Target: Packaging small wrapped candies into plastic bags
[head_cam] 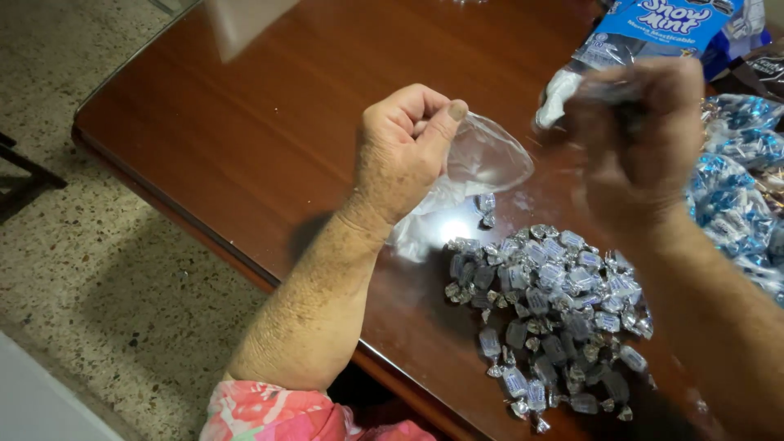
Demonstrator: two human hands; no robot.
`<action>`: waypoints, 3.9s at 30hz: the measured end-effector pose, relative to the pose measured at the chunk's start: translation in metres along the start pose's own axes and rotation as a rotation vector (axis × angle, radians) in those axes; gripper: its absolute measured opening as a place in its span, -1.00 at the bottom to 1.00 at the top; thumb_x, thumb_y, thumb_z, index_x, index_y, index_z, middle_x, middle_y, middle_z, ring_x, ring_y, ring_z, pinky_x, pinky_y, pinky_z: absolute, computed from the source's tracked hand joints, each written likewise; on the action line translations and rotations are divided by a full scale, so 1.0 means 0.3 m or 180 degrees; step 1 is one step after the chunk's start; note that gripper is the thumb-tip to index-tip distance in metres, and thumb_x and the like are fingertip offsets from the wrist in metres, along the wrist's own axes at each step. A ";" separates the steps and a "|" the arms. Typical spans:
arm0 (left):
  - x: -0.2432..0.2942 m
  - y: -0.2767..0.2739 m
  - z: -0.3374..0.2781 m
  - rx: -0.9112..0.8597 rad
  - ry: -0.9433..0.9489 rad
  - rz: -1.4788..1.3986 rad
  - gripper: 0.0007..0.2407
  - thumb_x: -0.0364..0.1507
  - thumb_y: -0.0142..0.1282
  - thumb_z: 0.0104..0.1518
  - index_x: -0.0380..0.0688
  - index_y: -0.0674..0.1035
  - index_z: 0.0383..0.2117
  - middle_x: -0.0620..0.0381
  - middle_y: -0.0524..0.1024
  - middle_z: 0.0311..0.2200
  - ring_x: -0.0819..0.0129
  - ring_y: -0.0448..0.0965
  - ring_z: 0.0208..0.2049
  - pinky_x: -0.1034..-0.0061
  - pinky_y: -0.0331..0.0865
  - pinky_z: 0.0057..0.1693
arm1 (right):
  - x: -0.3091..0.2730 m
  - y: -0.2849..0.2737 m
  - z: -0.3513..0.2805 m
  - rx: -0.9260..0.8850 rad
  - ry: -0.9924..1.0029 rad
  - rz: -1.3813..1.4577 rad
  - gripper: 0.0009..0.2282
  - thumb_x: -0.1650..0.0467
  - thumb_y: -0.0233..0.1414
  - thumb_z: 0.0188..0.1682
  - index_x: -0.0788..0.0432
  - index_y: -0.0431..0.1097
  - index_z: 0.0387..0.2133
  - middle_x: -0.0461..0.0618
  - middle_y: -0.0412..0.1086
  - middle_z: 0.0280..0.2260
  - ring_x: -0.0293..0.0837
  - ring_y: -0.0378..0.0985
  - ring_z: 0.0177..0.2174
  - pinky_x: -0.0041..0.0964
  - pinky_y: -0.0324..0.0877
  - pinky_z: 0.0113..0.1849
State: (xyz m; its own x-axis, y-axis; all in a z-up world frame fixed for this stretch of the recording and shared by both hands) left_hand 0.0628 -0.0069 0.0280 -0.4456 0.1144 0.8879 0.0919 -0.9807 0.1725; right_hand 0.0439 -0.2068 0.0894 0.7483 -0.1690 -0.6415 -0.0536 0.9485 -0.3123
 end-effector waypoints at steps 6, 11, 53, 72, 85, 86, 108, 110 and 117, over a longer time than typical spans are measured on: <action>-0.091 -0.024 0.020 0.0358 -0.0488 -0.1016 -0.83 -0.40 0.15 0.15 -0.14 0.53 -0.58 0.20 0.44 -0.72 0.59 0.28 -0.76 0.63 0.16 -0.61 | -0.066 0.354 0.063 -0.2405 -0.0997 -0.2402 -0.83 0.61 0.08 0.05 0.37 0.37 -0.10 0.07 0.43 -0.49 -0.09 0.50 -0.57 -0.25 0.51 -0.55; -0.091 -0.020 0.021 0.0278 -0.0397 -0.0663 -0.83 -0.42 0.13 0.18 -0.10 0.51 -0.59 0.27 0.42 -0.71 0.59 0.29 -0.70 0.62 0.20 -0.56 | 0.066 0.411 0.120 -0.3894 0.0398 -0.4110 -0.67 0.13 0.14 0.01 0.12 0.47 -0.20 -0.06 0.55 -0.51 -0.07 0.64 -0.52 -0.20 0.54 -0.45; 0.063 -0.107 0.015 0.0586 0.0449 0.0060 -0.84 -0.39 0.07 0.28 -0.17 0.49 -0.43 0.18 0.39 -0.71 0.55 0.37 -0.74 0.67 0.26 -0.52 | 0.383 -0.194 -0.166 -0.0409 0.3581 -0.0879 -0.89 0.54 -0.10 0.16 0.17 0.25 -0.09 0.09 0.37 -0.18 -0.02 0.49 -0.23 -0.18 0.52 -0.23; 0.040 -0.094 0.019 0.0395 0.0536 0.0238 -0.82 -0.37 0.10 0.30 -0.23 0.51 -0.38 0.16 0.40 -0.67 0.52 0.40 -0.70 0.67 0.28 -0.48 | 0.392 -0.609 -0.391 -0.0401 0.3442 -0.1483 -0.83 0.38 -0.07 0.03 0.30 0.32 -0.39 0.16 0.29 -0.53 -0.05 0.20 -0.60 -0.15 0.07 -0.61; 0.019 -0.049 0.013 0.0067 0.0510 0.0174 -0.84 -0.42 0.13 0.29 -0.23 0.52 -0.41 0.22 0.38 -0.71 0.62 0.32 -0.69 0.67 0.19 -0.50 | 0.387 -0.368 -0.500 -0.2879 0.3229 -0.3879 -0.72 0.26 -0.01 0.02 0.11 0.32 -0.05 0.32 0.56 -0.22 0.36 0.57 -0.14 0.17 0.41 -0.16; 0.016 -0.046 0.011 0.0072 0.0421 0.0073 -0.86 -0.42 0.16 0.27 -0.21 0.53 -0.41 0.24 0.37 -0.71 0.64 0.30 -0.70 0.67 0.17 -0.52 | 0.405 -0.380 -0.510 -0.2892 0.3270 -0.3887 -0.73 0.23 0.01 0.02 0.13 0.32 -0.12 0.27 0.55 -0.19 0.31 0.57 -0.12 0.15 0.40 -0.15; 0.039 -0.050 0.005 0.0205 0.0382 0.0038 -0.85 -0.37 0.11 0.22 -0.10 0.57 -0.49 0.33 0.53 -0.57 0.61 0.46 -0.52 0.63 0.42 -0.39 | 0.092 0.349 0.128 -0.3513 0.0305 -0.4137 -0.62 0.05 0.18 -0.02 0.05 0.38 -0.21 -0.20 0.49 -0.60 -0.17 0.55 -0.66 -0.26 0.50 -0.56; 0.045 -0.054 0.002 0.0263 0.0420 0.0222 -0.85 -0.37 0.10 0.22 -0.06 0.56 -0.50 0.37 0.52 -0.58 0.63 0.44 -0.53 0.65 0.38 -0.37 | 0.015 0.371 0.161 -0.3603 0.1012 -0.4210 -0.60 0.07 0.25 -0.08 0.03 0.40 -0.15 -0.15 0.55 -0.51 -0.16 0.62 -0.57 -0.24 0.56 -0.45; 0.075 -0.078 0.004 0.0407 0.0754 0.0184 -0.84 -0.38 0.08 0.26 -0.09 0.53 -0.49 0.37 0.43 -0.56 0.62 0.34 -0.50 0.63 0.29 -0.35 | -0.073 0.312 0.217 -0.3049 0.0424 -0.3255 -0.78 0.35 0.27 -0.06 0.17 0.49 -0.21 0.00 0.56 -0.39 -0.03 0.65 -0.48 -0.10 0.49 -0.46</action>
State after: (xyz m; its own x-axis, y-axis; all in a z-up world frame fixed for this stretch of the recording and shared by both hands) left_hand 0.0518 0.0188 0.0445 -0.6308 0.0039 0.7759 0.2282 -0.9548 0.1903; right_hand 0.0656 -0.0969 0.1198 0.6652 -0.7382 0.1124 0.0048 -0.1462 -0.9892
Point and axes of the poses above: each hand's wrist, its own z-axis towards the middle knuckle, its own y-axis out of the palm, x = y × z, the point moved 8 cm from there along z, towards the middle knuckle
